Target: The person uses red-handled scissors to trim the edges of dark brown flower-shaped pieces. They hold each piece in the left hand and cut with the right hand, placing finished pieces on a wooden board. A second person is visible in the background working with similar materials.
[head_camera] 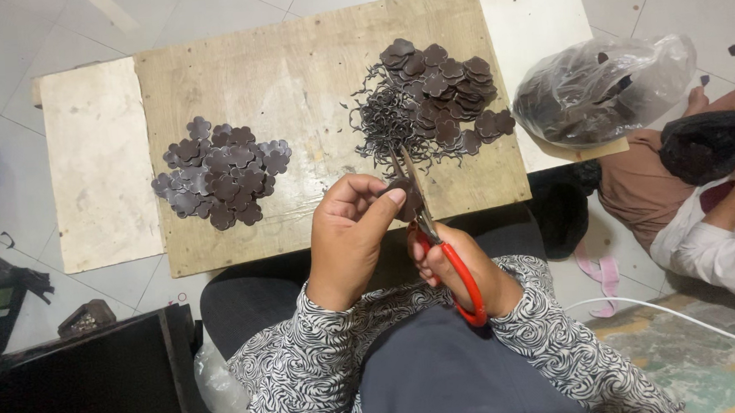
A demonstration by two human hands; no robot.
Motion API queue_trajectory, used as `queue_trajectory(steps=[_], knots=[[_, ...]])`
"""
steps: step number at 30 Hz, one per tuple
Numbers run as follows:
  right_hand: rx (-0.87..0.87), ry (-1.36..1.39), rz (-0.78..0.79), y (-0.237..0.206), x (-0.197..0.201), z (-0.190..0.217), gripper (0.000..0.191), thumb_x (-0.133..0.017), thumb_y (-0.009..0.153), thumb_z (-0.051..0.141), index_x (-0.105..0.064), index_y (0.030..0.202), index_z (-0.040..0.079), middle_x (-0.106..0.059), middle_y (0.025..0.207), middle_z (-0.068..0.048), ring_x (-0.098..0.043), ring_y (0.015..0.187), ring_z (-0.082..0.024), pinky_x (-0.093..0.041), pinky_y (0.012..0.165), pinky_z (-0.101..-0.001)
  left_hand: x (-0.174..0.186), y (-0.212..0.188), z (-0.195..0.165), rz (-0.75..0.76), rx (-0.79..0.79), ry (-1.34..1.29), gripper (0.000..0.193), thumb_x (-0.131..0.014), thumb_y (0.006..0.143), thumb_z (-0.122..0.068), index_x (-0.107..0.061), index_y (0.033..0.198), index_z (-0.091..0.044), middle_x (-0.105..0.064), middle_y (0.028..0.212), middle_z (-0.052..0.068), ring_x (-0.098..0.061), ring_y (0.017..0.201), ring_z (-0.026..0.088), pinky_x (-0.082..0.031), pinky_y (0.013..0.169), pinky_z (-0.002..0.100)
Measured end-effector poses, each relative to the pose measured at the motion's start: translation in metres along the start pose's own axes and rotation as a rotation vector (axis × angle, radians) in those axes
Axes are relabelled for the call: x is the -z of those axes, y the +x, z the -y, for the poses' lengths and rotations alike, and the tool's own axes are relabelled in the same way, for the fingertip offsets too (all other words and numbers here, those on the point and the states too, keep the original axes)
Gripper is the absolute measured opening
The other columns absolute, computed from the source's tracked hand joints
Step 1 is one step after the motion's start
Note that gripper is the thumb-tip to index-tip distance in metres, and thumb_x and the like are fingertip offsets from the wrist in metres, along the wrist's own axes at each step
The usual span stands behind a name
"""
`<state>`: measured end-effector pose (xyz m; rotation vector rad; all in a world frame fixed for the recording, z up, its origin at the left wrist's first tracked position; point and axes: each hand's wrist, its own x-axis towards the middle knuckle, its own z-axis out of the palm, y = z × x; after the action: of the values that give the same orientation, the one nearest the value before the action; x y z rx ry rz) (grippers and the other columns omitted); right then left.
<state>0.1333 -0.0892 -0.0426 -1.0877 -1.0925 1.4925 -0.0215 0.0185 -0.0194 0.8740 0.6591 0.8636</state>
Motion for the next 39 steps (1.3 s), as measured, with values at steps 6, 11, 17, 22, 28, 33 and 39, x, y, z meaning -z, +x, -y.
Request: queue_trajectory(steps=[6,11,17,22,28,33,39], knots=[[0.05,0.017,0.037,0.001,0.001,-0.002,0.06,-0.052,0.1,0.067,-0.049,0.101,0.007,-0.044,0.085,0.001,-0.041,0.074,-0.008,-0.041,0.066,-0.0235,-0.003,-0.001,0.004,-0.003,-0.013,-0.008,0.008,-0.069,0.097,-0.001,-0.062,0.101,-0.001,-0.071,0.095,0.006,-0.067,0.087,0.01,-0.055,0.081,0.024],[0.007,0.086,-0.013,-0.001,-0.001,-0.007,0.056,-0.051,0.101,0.064,-0.049,0.099,0.007,-0.043,0.083,0.002,-0.04,0.071,-0.007,-0.04,0.062,-0.0221,-0.003,0.0,0.005,-0.006,-0.006,-0.006,0.008,-0.069,0.097,-0.001,-0.062,0.101,-0.001,-0.071,0.094,0.006,-0.068,0.086,0.011,-0.055,0.08,0.025],[-0.006,0.063,-0.009,-0.001,0.0,-0.008,0.054,-0.052,0.102,0.061,-0.048,0.098,0.007,-0.043,0.083,0.003,-0.04,0.069,-0.006,-0.039,0.058,-0.0209,0.002,0.001,0.003,-0.006,-0.021,-0.032,0.01,-0.069,0.097,0.0,-0.061,0.103,-0.001,-0.069,0.094,0.005,-0.066,0.086,0.011,-0.055,0.08,0.025],[-0.015,0.008,0.015,0.001,0.002,-0.004,0.058,-0.051,0.1,0.065,-0.049,0.097,0.008,-0.045,0.083,0.003,-0.043,0.069,-0.006,-0.042,0.06,-0.021,0.001,-0.001,0.003,-0.027,-0.019,-0.047,0.011,-0.069,0.096,-0.001,-0.06,0.103,-0.001,-0.069,0.094,0.005,-0.066,0.085,0.011,-0.054,0.078,0.025],[0.049,0.003,0.04,0.001,0.003,-0.004,0.06,-0.052,0.099,0.068,-0.049,0.101,0.007,-0.045,0.085,0.002,-0.042,0.072,-0.007,-0.041,0.064,-0.0215,-0.003,0.0,0.004,-0.051,-0.038,-0.011,0.011,-0.07,0.096,-0.001,-0.061,0.101,-0.001,-0.069,0.093,0.004,-0.066,0.085,0.01,-0.055,0.079,0.024],[-0.002,0.071,-0.022,0.001,-0.001,-0.011,0.057,-0.052,0.1,0.063,-0.048,0.099,0.007,-0.043,0.083,0.002,-0.041,0.07,-0.006,-0.039,0.059,-0.0211,-0.004,0.001,0.006,-0.069,-0.037,-0.024,0.011,-0.071,0.096,-0.002,-0.061,0.1,-0.001,-0.069,0.091,0.004,-0.066,0.084,0.01,-0.054,0.077,0.023],[-0.032,0.096,-0.027,0.0,-0.001,-0.012,0.055,-0.054,0.099,0.062,-0.048,0.098,0.007,-0.042,0.082,0.003,-0.04,0.068,-0.006,-0.038,0.057,-0.0211,-0.002,0.001,0.006,-0.06,-0.033,-0.033,0.011,-0.071,0.095,-0.002,-0.061,0.1,-0.003,-0.07,0.091,0.005,-0.067,0.082,0.009,-0.055,0.075,0.023]])
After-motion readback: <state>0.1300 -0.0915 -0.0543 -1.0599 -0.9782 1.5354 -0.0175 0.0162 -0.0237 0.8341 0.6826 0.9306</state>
